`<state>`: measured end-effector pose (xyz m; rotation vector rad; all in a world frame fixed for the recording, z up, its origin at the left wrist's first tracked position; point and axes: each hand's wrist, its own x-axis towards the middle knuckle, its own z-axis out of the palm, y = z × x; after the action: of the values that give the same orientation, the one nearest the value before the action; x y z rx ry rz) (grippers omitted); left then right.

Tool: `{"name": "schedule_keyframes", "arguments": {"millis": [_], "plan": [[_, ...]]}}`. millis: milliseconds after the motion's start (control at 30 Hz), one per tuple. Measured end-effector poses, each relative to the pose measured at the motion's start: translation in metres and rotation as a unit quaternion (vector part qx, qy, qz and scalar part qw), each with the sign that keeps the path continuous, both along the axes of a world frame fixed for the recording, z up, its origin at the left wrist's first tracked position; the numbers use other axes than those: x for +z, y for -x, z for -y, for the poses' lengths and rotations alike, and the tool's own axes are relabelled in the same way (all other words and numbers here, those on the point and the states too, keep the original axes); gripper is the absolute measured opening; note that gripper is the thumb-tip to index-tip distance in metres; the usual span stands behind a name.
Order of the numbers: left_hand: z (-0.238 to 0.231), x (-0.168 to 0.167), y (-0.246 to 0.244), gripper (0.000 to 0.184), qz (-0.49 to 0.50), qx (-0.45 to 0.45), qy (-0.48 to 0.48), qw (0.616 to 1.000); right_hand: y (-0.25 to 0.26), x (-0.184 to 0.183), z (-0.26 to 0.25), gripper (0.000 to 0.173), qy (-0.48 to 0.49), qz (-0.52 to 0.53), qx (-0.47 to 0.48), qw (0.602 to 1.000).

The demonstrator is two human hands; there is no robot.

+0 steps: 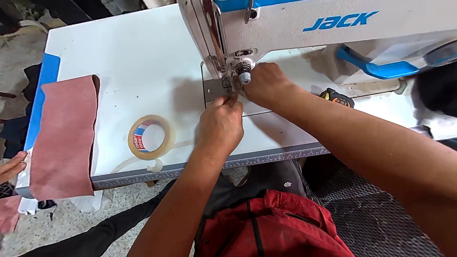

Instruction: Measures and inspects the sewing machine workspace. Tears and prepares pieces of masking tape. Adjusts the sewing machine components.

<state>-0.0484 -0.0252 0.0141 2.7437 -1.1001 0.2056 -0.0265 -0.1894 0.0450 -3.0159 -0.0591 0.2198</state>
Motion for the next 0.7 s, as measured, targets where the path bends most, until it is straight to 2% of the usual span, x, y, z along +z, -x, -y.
{"name": "schedule_keyframes", "arguments": {"millis": [133,200,333,433,600,700], "plan": [[-0.001,-0.004,-0.002,0.027,0.007,-0.004,0.021,1.0,0.012,-0.032,0.013,0.037,-0.029,0.117,0.064,0.991],[-0.003,-0.006,0.0,0.028,-0.003,-0.006,0.016,1.0,0.012,-0.033,0.012,0.041,-0.025,0.094,0.068,0.993],[-0.01,-0.014,0.009,0.034,-0.013,-0.015,0.036,0.999,0.006,-0.002,0.0,0.03,-0.034,0.003,-0.006,0.999],[-0.018,-0.023,0.018,0.036,0.0,-0.02,0.064,0.998,0.004,-0.007,-0.001,0.029,-0.013,0.019,-0.004,1.0],[-0.023,-0.019,0.022,0.037,0.031,-0.033,0.021,0.999,0.007,-0.017,0.003,0.028,-0.002,0.05,0.03,0.998],[-0.021,-0.018,0.022,0.037,0.029,-0.03,0.003,0.999,0.022,-0.03,0.011,0.046,0.001,0.097,0.063,0.993]]}}
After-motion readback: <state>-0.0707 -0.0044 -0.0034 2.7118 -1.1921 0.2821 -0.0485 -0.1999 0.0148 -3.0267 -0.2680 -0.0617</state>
